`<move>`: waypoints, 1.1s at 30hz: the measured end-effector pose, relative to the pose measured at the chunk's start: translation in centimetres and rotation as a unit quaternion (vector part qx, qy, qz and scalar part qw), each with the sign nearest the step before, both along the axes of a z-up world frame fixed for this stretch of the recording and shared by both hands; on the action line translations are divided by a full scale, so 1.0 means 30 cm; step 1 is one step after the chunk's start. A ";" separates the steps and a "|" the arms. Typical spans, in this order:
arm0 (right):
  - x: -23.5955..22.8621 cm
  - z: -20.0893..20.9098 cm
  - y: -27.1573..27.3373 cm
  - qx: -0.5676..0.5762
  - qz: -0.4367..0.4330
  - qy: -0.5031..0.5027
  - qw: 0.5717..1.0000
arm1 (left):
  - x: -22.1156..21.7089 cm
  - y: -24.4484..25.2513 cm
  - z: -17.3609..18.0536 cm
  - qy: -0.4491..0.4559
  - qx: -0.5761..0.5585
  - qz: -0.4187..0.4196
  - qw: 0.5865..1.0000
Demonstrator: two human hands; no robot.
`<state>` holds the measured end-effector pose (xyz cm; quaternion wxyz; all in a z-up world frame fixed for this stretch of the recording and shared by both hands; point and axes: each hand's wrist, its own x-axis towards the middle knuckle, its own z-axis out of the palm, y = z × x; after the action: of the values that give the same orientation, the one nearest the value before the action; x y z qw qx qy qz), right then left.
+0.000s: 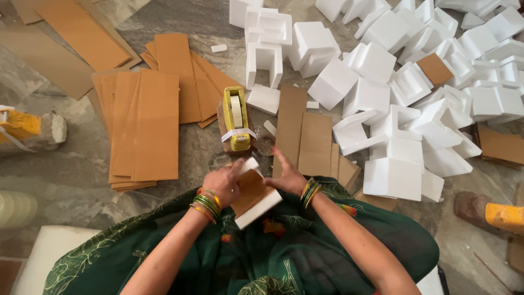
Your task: The person assembles small cardboard boxes by inserting white foam inserts into the flaps and securing them with tape. The person repeatedly picks up foam pieces and cardboard sheets, folds the cardboard around the foam, and uses a tape dispenser to seal the box.
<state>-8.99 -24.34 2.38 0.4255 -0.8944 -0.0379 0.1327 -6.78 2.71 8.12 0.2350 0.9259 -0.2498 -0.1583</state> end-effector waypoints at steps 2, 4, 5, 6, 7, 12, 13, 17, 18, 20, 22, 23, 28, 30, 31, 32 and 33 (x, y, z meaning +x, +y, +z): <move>0.020 -0.023 0.037 0.141 0.087 -0.002 0.986 | -0.027 -0.018 0.062 -0.035 -0.083 -0.028 0.996; 0.019 -0.046 0.055 0.225 0.102 0.020 0.969 | -0.030 -0.012 0.106 -0.064 -0.139 -0.030 0.988; 0.011 -0.052 0.058 0.239 0.074 0.043 0.967 | -0.015 0.002 0.115 -0.074 -0.155 -0.018 0.985; 0.012 -0.050 0.058 0.251 0.050 0.067 0.964 | 0.001 0.008 0.113 -0.085 -0.172 -0.001 0.981; 0.024 -0.039 0.051 0.263 0.022 0.068 0.962 | 0.025 0.026 0.101 -0.006 -0.316 0.063 0.947; 0.040 0.061 0.041 0.308 -0.060 0.022 0.949 | 0.102 0.126 -0.099 0.185 -0.719 0.238 0.627; 0.029 0.067 0.079 0.310 -0.054 0.005 0.949 | 0.082 0.093 -0.159 0.230 -0.714 0.212 0.626; 0.023 0.051 0.174 0.338 0.006 -0.049 0.940 | -0.017 -0.012 -0.356 0.342 -0.716 0.269 0.546; 0.034 0.044 0.166 0.349 0.030 -0.058 0.935 | -0.017 -0.017 -0.378 0.352 -0.720 0.322 0.504; 0.031 0.018 0.152 0.281 -0.003 -0.040 0.959 | -0.008 -0.012 -0.376 0.263 -0.669 0.327 0.614; 0.034 -0.014 0.129 0.302 -0.037 0.001 0.953 | 0.006 0.000 -0.315 0.241 -0.641 0.292 0.667; 0.051 -0.030 0.113 0.356 -0.054 0.032 0.932 | 0.012 0.013 -0.267 0.266 -0.645 0.257 0.669; 0.071 -0.092 0.020 0.317 -0.026 -0.034 0.947 | 0.028 0.037 -0.072 0.200 -0.523 0.123 0.819; 0.066 -0.085 0.032 0.270 -0.016 -0.111 0.956 | 0.032 0.018 -0.053 0.251 -0.569 0.170 0.764; 0.069 -0.071 0.038 0.332 -0.009 -0.088 0.939 | 0.032 0.018 -0.047 0.229 -0.530 0.180 0.797; 0.075 -0.056 0.041 0.393 -0.003 -0.065 0.917 | 0.032 0.023 -0.041 0.206 -0.488 0.189 0.827; 0.079 -0.048 0.043 0.452 0.004 -0.041 0.891 | 0.032 0.027 -0.035 0.183 -0.444 0.197 0.855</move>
<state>-6.62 -23.06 0.94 0.7812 -0.6102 -0.1142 0.0662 -5.82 3.51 7.06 0.6888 0.7074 -0.0584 -0.1473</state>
